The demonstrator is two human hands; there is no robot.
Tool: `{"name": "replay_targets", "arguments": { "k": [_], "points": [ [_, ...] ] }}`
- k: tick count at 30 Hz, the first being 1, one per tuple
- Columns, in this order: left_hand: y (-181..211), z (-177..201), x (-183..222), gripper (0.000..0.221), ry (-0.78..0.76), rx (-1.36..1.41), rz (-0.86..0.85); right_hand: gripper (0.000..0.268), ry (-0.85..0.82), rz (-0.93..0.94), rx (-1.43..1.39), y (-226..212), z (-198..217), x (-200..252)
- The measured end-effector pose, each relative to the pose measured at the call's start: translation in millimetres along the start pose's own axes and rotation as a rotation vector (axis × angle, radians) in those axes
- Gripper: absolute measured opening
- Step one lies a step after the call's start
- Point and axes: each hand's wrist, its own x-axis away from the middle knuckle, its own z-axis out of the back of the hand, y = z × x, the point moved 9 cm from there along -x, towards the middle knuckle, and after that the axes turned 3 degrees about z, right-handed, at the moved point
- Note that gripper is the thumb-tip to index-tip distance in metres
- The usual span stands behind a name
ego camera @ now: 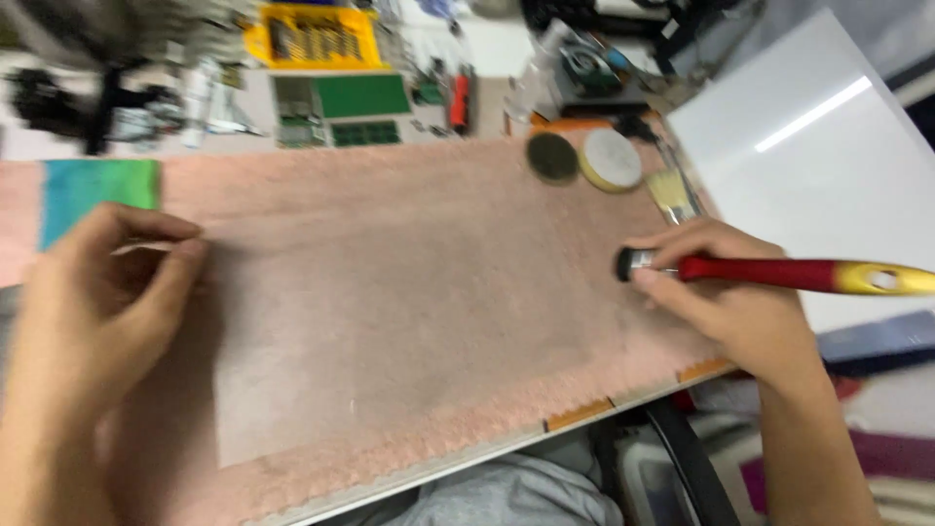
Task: Cleaning a transparent film layer using a brush and a specialized cleaning tool on a repair bench.
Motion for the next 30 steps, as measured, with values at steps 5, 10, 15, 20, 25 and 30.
{"name": "replay_targets", "arguments": {
  "k": [5, 10, 15, 20, 25, 30],
  "points": [
    [18.2, 3.5, -1.2, 0.006, 0.009, 0.18, -0.033, 0.014, 0.354, -0.038, -0.153, 45.4, -2.0, 13.1],
    [17.0, 4.6, 0.1, 0.003, -0.029, 0.409, 0.095, 0.017, 0.568, -0.173, -0.667, 113.3, -34.5, 29.6],
    [3.4, 6.1, -2.5, 0.003, -0.025, 0.585, 0.187, 0.016, 0.532, -0.246, -0.705, 105.0, -46.2, 28.6],
    [-7.0, 0.6, -4.0, 0.008, -0.056, 0.697, 0.229, 0.028, 0.534, -0.313, -0.717, 104.7, -45.7, 27.8],
    [-17.7, -2.0, -6.9, 0.01, -0.047, 0.711, 0.256, 0.031, 0.526, -0.31, -0.797, 125.8, -48.9, 28.3],
    [-23.3, -4.5, -7.5, 0.012, -0.059, 0.69, 0.282, 0.035, 0.555, -0.368, -0.753, 124.4, -48.3, 33.2]
  ]
}}
